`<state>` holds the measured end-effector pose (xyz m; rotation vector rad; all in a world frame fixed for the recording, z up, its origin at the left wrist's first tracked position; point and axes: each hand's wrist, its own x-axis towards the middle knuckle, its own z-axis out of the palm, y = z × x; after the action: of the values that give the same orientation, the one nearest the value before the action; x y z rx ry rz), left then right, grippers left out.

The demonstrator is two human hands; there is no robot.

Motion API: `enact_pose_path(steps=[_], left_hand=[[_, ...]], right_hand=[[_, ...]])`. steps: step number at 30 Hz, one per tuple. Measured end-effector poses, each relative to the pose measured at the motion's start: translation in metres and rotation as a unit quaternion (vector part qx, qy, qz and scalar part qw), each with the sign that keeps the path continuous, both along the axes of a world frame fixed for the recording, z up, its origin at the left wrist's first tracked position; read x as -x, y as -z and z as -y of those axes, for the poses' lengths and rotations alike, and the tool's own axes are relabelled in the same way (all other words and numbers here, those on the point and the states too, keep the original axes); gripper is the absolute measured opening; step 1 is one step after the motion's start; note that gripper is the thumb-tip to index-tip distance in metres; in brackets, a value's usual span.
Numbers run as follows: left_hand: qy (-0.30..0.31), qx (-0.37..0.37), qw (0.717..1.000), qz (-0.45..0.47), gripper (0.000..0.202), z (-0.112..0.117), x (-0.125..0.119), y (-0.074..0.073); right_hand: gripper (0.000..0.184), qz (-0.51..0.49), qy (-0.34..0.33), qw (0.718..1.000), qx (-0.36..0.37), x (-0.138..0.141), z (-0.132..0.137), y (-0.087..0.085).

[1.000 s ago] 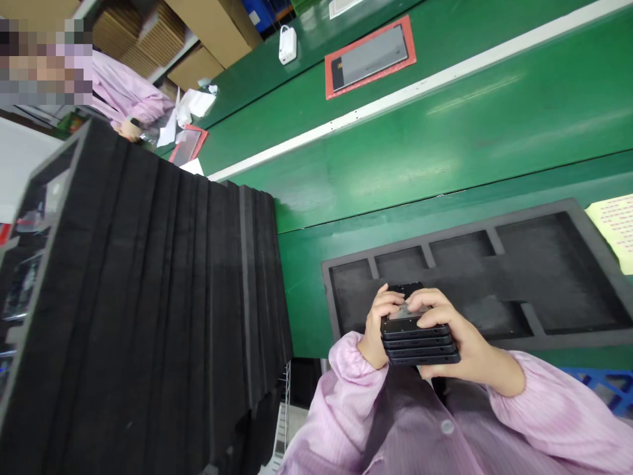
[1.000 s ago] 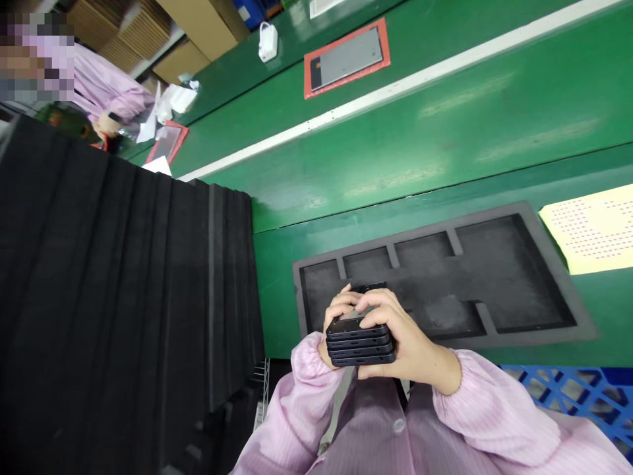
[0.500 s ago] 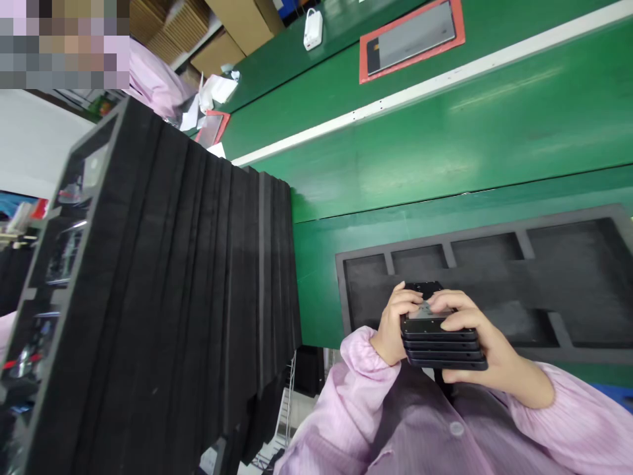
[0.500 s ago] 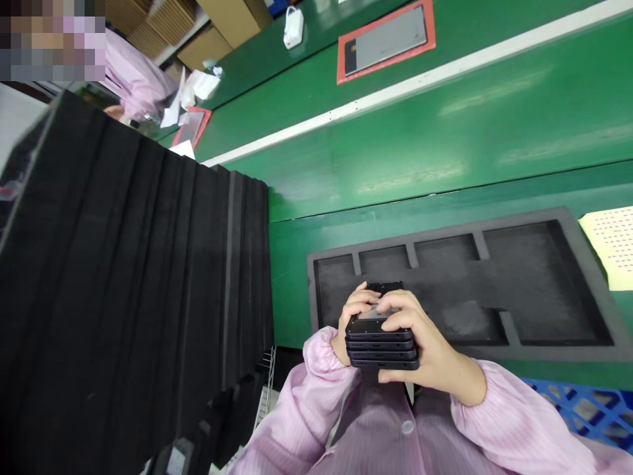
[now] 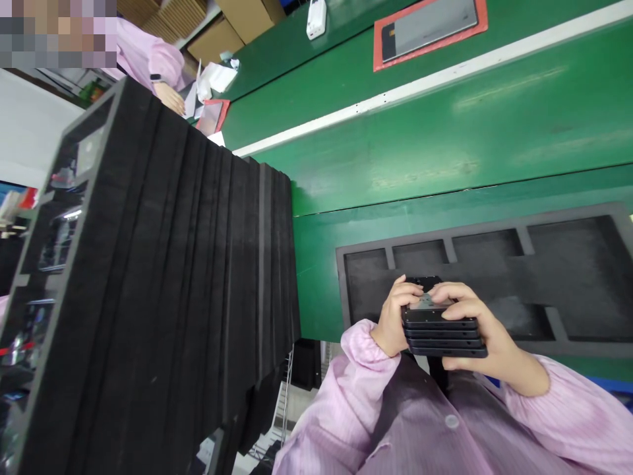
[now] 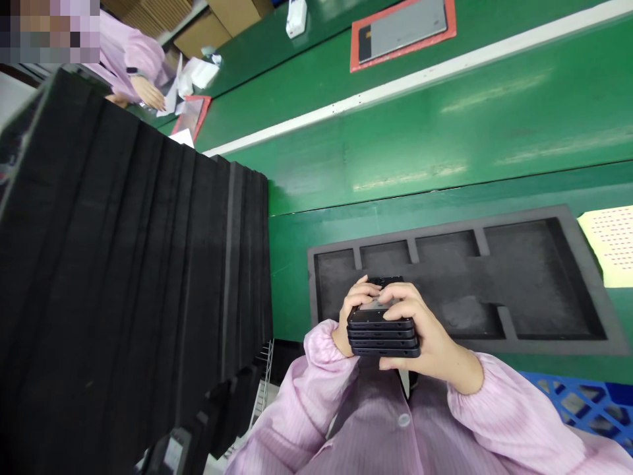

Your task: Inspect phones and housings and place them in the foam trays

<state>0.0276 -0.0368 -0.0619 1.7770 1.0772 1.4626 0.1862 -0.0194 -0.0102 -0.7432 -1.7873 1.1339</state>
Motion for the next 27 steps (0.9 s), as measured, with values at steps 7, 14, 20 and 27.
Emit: enact_pose_path(steps=[7,14,20,27], left_hand=[[-0.005,-0.008,1.0,0.008,0.017,0.0013,-0.0007,0.0018],[-0.014,-0.015,1.0,0.018,0.019,0.0016,-0.0033,0.006],[-0.016,-0.017,1.0,0.015,0.019,0.0027,-0.003,0.0062],[-0.022,-0.023,0.999,0.01,0.018,0.0031,-0.0035,0.0073]], right_hand=[[0.033,0.008,-0.008,1.0,0.004,-0.0021,0.0026,0.0005],[0.033,0.006,-0.012,1.0,0.006,-0.0019,0.0025,0.0006],[0.034,0.001,-0.009,1.0,0.008,-0.0024,0.0025,0.0018],[0.033,0.0,-0.011,1.0,-0.004,-0.0023,0.0035,0.0027]])
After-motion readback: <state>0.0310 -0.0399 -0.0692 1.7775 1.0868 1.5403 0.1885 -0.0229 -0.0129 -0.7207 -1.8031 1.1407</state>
